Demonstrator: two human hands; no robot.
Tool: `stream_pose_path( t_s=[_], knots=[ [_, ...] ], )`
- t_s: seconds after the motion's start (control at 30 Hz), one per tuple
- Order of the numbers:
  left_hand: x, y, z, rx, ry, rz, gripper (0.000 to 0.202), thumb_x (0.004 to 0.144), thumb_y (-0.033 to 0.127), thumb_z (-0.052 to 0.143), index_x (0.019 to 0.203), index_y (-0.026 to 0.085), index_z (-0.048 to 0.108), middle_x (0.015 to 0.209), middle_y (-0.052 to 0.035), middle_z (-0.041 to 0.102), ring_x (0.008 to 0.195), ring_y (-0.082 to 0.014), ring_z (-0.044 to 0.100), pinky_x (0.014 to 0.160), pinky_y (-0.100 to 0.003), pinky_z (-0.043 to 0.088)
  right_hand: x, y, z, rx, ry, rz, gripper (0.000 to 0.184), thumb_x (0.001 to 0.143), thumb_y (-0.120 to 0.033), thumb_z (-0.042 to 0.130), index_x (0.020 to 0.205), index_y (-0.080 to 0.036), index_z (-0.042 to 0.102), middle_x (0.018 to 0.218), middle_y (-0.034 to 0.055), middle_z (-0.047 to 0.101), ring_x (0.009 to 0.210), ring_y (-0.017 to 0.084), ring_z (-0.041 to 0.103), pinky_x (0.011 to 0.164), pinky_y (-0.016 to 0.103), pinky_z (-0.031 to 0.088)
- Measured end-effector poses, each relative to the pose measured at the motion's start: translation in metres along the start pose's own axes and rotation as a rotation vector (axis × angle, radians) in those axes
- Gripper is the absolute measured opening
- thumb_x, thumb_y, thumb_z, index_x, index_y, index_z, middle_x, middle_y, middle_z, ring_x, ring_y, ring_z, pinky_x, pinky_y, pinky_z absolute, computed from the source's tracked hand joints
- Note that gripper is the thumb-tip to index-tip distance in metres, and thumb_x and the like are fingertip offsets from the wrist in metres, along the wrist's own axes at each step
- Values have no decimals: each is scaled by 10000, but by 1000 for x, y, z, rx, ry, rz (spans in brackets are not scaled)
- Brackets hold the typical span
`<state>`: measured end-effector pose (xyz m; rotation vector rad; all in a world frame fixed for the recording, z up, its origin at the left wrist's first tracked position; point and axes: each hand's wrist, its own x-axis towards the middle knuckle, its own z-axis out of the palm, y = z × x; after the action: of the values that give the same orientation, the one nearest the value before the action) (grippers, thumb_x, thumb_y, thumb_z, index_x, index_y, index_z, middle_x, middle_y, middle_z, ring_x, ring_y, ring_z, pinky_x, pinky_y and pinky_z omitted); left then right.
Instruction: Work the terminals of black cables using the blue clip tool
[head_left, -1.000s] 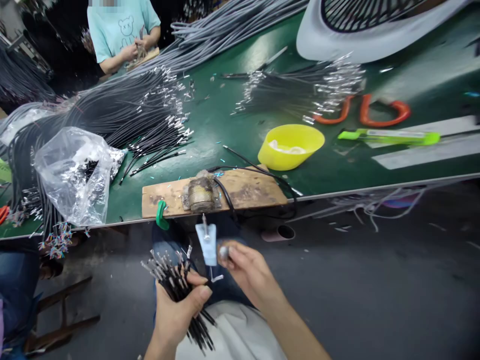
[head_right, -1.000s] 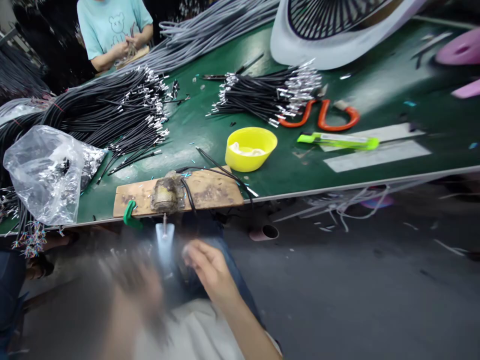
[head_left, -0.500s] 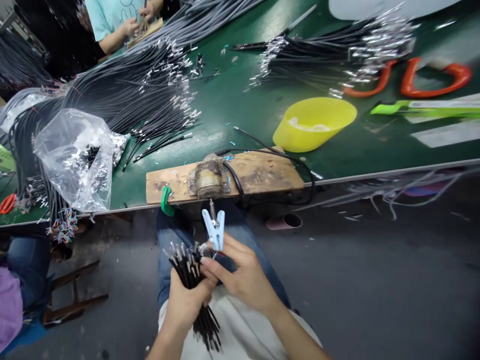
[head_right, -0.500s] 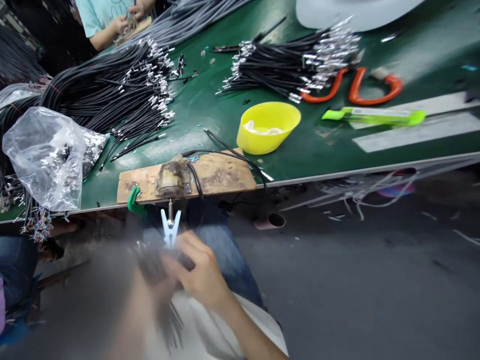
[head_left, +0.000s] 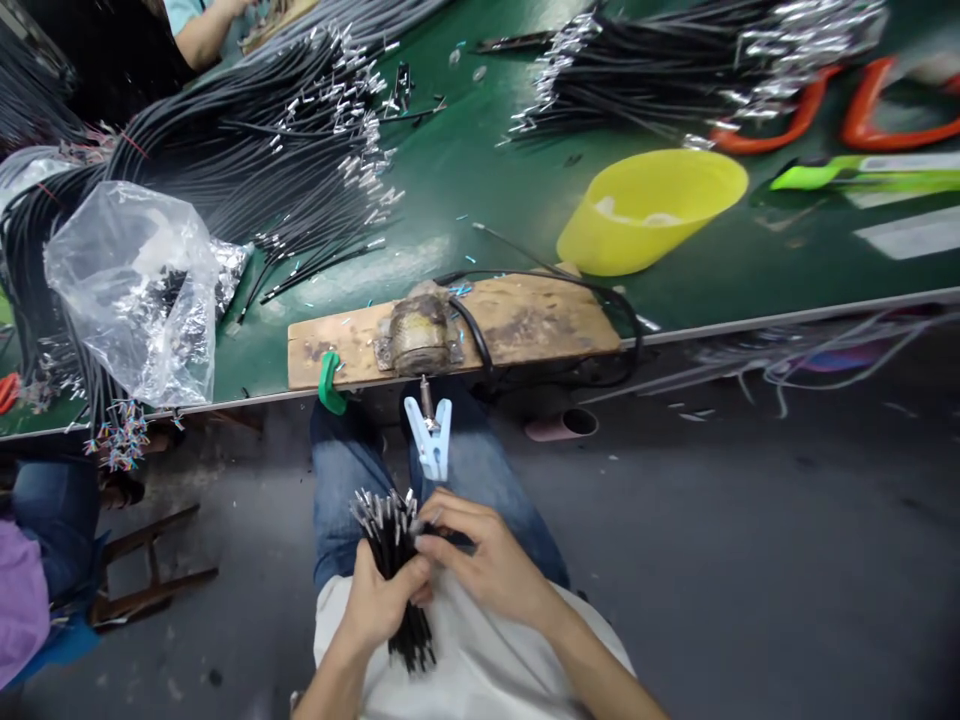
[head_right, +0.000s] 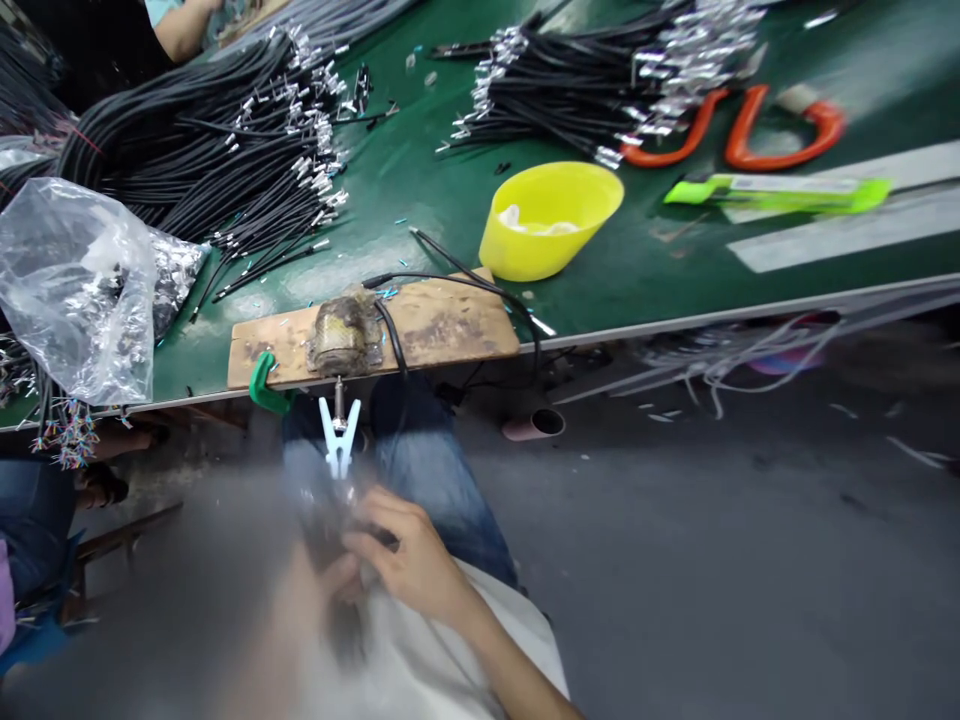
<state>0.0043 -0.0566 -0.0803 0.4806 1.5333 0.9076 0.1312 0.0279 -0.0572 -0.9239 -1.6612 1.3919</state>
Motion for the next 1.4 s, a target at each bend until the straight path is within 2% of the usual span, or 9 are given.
stream_pose_path(
  t_s=[0.17,0.27,0.37,0.53,0.8,0.97,1.1,1.27,1.4],
  knots=[
    [-2,24,4,17,-1,90,249,744,355,674,820,137,581,559,43,524,439,-81,461,429,-227,411,9,-8,-5,88,88,-20,315,849,-355,509,616,-166,607,586,29,568,546,139,529,495,245,419],
    [-3,43,8,31,79,164,300,641,394,744,754,155,604,554,10,571,523,-138,527,541,-283,447,12,-10,-4,61,159,52,310,815,-366,563,590,-165,633,541,16,552,495,127,491,454,241,388],
    [-2,61,12,42,127,218,271,664,413,711,704,156,633,596,-12,599,596,-165,561,616,-293,451,15,-11,-3,69,149,70,225,768,-356,627,664,-169,693,540,5,552,484,121,473,449,239,378],
    [2,75,17,8,116,244,303,686,456,680,768,165,671,441,33,470,402,-109,431,433,-257,376,26,-16,-8,182,197,55,238,816,-326,563,692,-158,677,630,44,611,586,156,564,521,258,438],
    [7,78,26,-125,136,207,338,594,508,741,687,207,617,416,56,422,331,-73,332,328,-233,287,32,-31,1,-121,461,-270,216,795,-90,504,608,-195,536,550,6,502,560,152,450,556,294,384],
    [3,85,27,-245,-12,164,337,610,507,733,645,215,568,559,9,543,324,-38,286,316,-230,252,31,-24,-2,237,246,-63,299,861,-298,475,600,-177,558,571,22,524,532,143,481,492,269,393],
    [2,89,26,-187,-54,109,334,655,506,701,604,206,562,416,52,382,316,-45,248,317,-223,238,34,-20,-11,359,190,-39,365,795,-494,533,647,-164,582,637,32,537,562,142,500,481,254,407],
    [2,86,28,-214,-63,105,376,603,536,720,588,201,552,403,68,340,295,-35,210,293,-221,207,34,-28,-8,250,226,-81,229,821,-239,551,603,-172,540,594,7,515,541,126,499,481,238,407],
    [2,77,30,-211,35,141,359,562,480,769,613,208,541,385,66,389,299,-66,320,323,-232,280,29,-30,3,11,500,-262,182,783,-70,531,643,-186,521,594,-11,467,548,124,445,495,246,372]
  ],
)
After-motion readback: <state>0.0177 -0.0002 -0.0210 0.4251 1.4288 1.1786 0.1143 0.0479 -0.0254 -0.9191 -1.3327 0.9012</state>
